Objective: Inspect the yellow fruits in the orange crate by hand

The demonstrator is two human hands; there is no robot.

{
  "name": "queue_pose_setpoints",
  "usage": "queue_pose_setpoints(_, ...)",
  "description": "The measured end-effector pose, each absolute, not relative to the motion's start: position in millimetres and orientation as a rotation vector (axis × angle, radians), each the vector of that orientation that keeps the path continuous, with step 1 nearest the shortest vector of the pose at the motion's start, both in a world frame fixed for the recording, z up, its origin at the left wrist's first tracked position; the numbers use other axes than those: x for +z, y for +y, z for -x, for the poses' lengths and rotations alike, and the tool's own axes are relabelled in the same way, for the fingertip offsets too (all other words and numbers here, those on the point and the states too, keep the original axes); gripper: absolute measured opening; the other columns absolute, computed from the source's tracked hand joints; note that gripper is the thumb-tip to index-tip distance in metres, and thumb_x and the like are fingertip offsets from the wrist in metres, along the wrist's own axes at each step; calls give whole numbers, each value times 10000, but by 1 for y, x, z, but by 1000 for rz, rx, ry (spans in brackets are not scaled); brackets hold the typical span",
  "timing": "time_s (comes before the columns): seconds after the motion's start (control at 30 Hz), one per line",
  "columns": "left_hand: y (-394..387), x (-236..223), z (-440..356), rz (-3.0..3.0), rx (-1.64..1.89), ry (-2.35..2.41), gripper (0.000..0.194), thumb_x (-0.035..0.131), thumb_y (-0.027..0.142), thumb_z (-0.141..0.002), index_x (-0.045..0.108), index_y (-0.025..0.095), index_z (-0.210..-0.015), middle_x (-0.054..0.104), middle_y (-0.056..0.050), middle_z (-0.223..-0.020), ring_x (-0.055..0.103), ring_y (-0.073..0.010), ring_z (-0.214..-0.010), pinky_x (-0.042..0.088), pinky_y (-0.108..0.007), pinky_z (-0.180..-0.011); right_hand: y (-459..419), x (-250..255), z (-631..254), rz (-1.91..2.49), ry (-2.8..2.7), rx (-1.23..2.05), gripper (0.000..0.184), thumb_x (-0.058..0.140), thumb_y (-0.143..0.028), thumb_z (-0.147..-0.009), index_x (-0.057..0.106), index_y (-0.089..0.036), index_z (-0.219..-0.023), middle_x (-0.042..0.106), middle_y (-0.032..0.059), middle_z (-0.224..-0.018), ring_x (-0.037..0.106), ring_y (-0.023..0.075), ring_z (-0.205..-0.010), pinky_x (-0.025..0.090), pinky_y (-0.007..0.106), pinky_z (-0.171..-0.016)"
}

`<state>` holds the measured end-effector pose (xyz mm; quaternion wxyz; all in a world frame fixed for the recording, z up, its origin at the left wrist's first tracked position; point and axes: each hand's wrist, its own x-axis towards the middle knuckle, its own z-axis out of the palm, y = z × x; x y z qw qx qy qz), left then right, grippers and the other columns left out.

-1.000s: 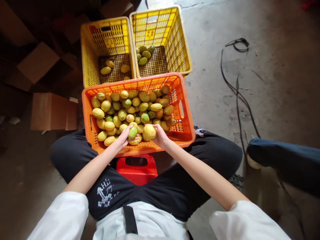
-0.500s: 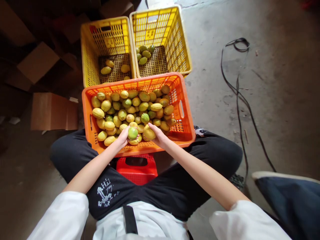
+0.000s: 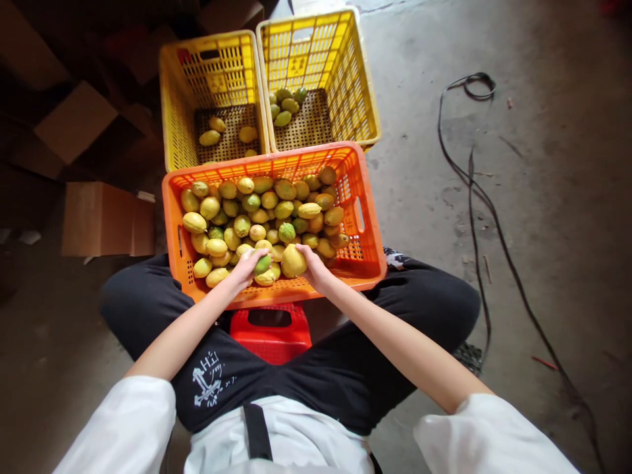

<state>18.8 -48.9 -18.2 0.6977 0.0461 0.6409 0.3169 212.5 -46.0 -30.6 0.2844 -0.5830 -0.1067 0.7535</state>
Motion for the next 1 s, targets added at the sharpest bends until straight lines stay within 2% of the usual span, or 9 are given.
queue_pose_setpoints(0.13,-47,-16,-19,-107,739,1443,292,885,231,-884,608,205,-798,616,31,-708,666,-154,-711,624,-274,-753,-41,-25,-211,1657,-184,1961,181,653,-438,-961,667,-259,-937,782,12,-822,743,216,-789,565,264,-611)
queue_pose_setpoints(0.3,-44,-13,-24,-36,720,1430,78,726,251,-1005,749,177,-1015,752,-52,-839,776,-223,-847,665,-304,-783,-39,-18,-209,1616,-91,1994,149,573,-383,-985,636,-261,-930,773,22,-823,769,224,-833,586,260,-642)
queue_pose_setpoints(0.5,-43,-5,-26,88,647,1387,310,467,274,-1148,743,150,-1217,808,-133,-935,817,-241,-828,692,-346,-754,-38,-8,-210,1508,-10,2076,243,486,-296,-967,702,-255,-1071,778,32,-824,813,260,-815,671,364,-703)
queue_pose_setpoints(0.6,-44,-1,-24,131,628,1391,360,426,326,-1169,738,156,-1224,820,-150,-956,824,-260,-846,693,-355,-731,-38,-7,-211,1491,19,2107,223,525,-316,-959,710,-239,-1057,778,51,-814,822,280,-796,685,390,-702)
queue_pose_setpoints(0.7,-43,-1,-21,139,657,1389,446,374,442,-1189,736,180,-1196,808,-124,-921,821,-251,-848,680,-324,-684,-38,-10,-213,1539,43,2118,190,611,-412,-996,669,-231,-989,757,54,-766,800,266,-723,670,358,-630)
queue_pose_setpoints(0.77,-43,-3,-18,135,673,1391,447,455,528,-1165,731,178,-1131,788,-109,-892,802,-227,-785,658,-290,-634,-38,-11,-212,1556,29,2106,254,728,-475,-978,634,-239,-970,740,34,-750,771,237,-661,661,337,-595)
queue_pose_setpoints(0.83,-42,-5,-16,97,690,1407,373,636,534,-1097,717,175,-1038,767,-87,-852,753,-189,-683,622,-258,-580,-39,-10,-211,1544,-31,2087,303,836,-455,-922,620,-248,-964,739,10,-778,759,214,-647,665,329,-595)
queue_pose_setpoints(0.9,-41,-7,-14,26,720,1423,280,801,434,-1008,690,181,-961,746,-53,-809,698,-152,-610,591,-237,-555,-40,-10,-210,1524,-109,2072,311,897,-381,-864,629,-249,-954,748,-6,-834,763,197,-680,670,321,-615)
queue_pose_setpoints(1.0,-40,-6,-15,-44,758,1411,248,904,231,-894,662,174,-908,723,-14,-783,667,-120,-589,595,-231,-605,-43,-12,-208,1531,-208,2040,331,943,-313,-784,656,-246,-935,743,-24,-860,745,180,-732,667,310,-642)
